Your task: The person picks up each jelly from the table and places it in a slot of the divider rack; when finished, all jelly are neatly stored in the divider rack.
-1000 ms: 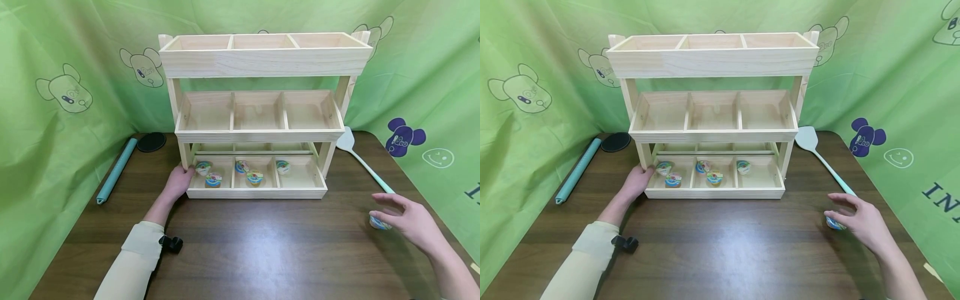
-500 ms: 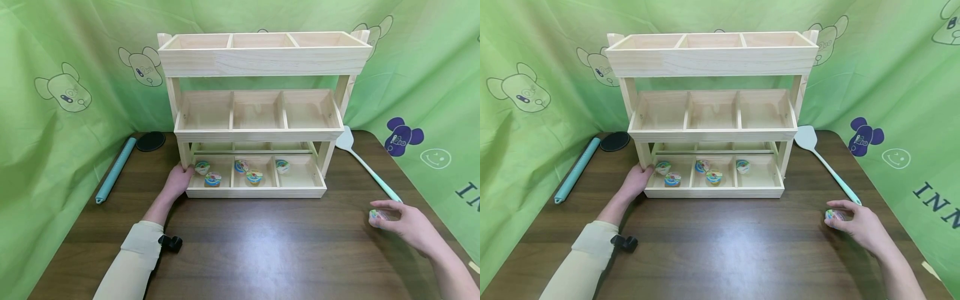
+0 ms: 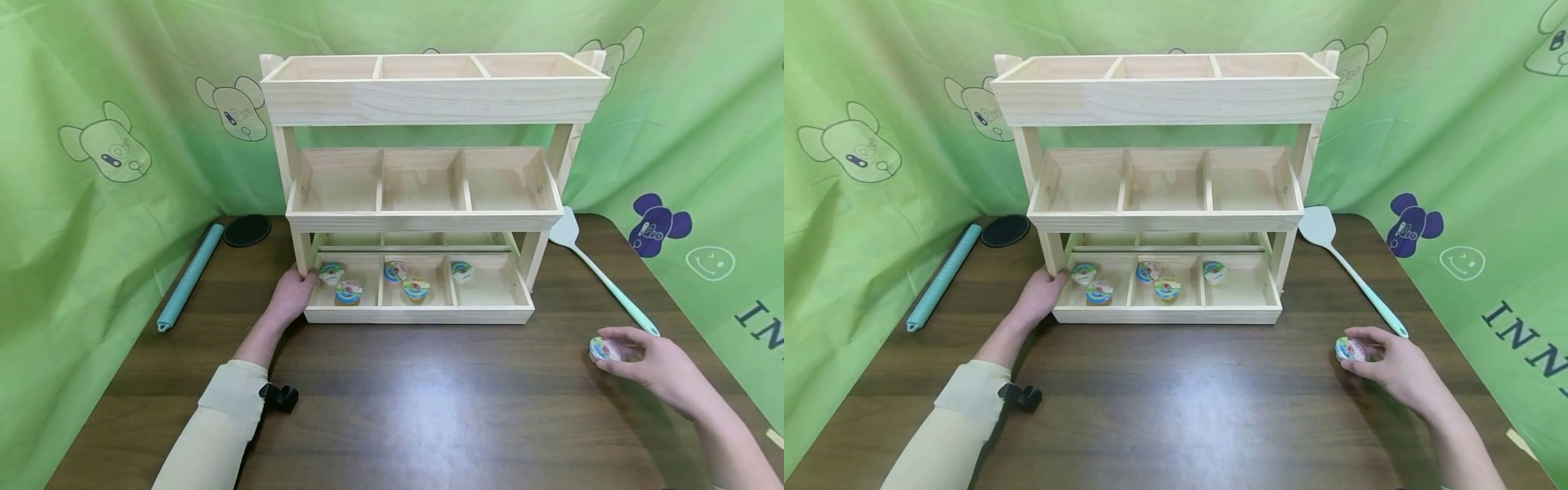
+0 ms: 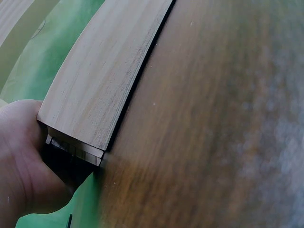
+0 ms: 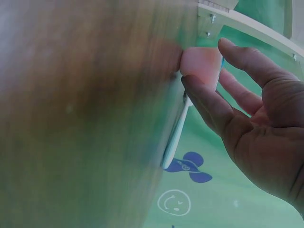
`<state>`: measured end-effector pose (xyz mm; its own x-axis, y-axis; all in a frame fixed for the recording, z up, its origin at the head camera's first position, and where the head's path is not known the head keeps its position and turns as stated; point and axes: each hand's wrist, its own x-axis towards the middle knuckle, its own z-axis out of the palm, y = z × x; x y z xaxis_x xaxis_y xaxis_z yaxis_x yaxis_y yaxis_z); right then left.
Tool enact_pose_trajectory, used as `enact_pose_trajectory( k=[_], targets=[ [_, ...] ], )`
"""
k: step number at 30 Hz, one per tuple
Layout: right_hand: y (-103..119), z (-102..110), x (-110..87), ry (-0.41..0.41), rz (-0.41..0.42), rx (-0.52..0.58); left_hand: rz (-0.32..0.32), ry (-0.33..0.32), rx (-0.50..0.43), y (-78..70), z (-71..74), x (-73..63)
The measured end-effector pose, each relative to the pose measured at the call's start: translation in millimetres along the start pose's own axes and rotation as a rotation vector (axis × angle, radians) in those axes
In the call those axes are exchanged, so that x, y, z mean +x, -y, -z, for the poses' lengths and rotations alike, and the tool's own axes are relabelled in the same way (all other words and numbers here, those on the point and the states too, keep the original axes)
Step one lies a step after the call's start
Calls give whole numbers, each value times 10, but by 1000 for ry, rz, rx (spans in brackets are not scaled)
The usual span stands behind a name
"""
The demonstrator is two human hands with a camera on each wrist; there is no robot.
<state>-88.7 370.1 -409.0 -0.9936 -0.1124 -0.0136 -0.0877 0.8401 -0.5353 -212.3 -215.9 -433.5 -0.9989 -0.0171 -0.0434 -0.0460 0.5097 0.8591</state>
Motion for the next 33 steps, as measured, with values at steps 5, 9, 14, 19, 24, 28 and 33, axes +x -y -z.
enact_pose_trajectory(
  k=[5,9,14,19,24,28,33],
  targets=[
    [73,-20,45,-24,8,-10,6,-8,11,-13,-7,-2],
    [143,-36,99,-60,26,-42,7,-10,16,-20,-15,2],
    [232,-53,173,-103,61,-32,5,-14,24,-20,-24,-1],
    [343,-56,237,-132,91,2,3,-22,37,-20,-18,-6],
    [470,-64,307,-135,130,39,-1,-19,35,-33,-10,-8],
    [560,-68,379,-124,167,88,-2,-16,28,-31,-7,-13],
    [668,-55,464,-120,188,96,-1,-16,27,-24,-8,-17]
  ],
)
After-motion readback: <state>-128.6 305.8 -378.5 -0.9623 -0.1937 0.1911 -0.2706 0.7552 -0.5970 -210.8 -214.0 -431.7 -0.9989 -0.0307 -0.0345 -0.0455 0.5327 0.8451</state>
